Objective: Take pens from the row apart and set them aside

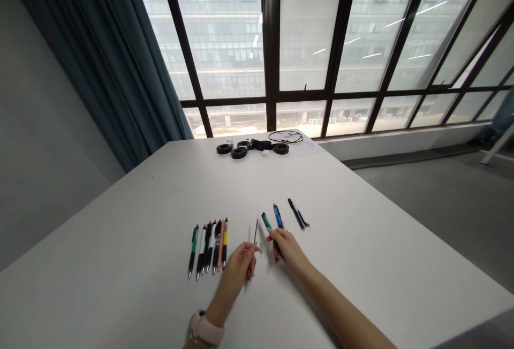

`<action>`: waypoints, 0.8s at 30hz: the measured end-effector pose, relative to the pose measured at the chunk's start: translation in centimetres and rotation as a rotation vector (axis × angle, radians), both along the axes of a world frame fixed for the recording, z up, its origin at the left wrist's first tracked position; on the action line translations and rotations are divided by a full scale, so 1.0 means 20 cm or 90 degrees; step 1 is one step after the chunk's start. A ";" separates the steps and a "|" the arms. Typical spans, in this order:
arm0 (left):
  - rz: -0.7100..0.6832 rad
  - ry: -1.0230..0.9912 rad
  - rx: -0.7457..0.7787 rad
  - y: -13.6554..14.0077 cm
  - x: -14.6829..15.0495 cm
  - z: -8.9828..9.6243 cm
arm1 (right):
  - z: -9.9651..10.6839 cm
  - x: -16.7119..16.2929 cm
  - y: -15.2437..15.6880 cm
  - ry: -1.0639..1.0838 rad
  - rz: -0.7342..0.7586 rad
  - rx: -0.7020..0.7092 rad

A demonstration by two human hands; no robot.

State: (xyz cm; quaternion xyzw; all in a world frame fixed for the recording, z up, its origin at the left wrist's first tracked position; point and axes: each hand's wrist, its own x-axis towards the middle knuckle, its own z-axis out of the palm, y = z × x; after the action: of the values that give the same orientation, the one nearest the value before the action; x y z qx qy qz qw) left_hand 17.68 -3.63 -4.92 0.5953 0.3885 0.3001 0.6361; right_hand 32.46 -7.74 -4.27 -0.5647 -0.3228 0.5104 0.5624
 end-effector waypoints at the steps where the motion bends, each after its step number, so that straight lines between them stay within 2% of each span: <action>1: 0.000 -0.001 0.000 0.00 0.00 0.00 | 0.00 0.00 0.00 0.002 0.001 0.000; 15: 0.000 -0.008 0.004 0.00 0.00 -0.02 | 0.00 0.00 0.00 0.004 -0.003 -0.003; 24: 0.012 -0.010 0.006 0.01 0.00 -0.04 | -0.03 0.00 0.02 0.003 0.000 -0.035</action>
State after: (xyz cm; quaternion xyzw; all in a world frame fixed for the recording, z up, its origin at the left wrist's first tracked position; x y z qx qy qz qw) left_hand 17.71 -3.40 -5.67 0.5919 0.3875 0.3126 0.6339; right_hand 32.37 -7.41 -4.84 -0.5789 -0.3073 0.5206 0.5471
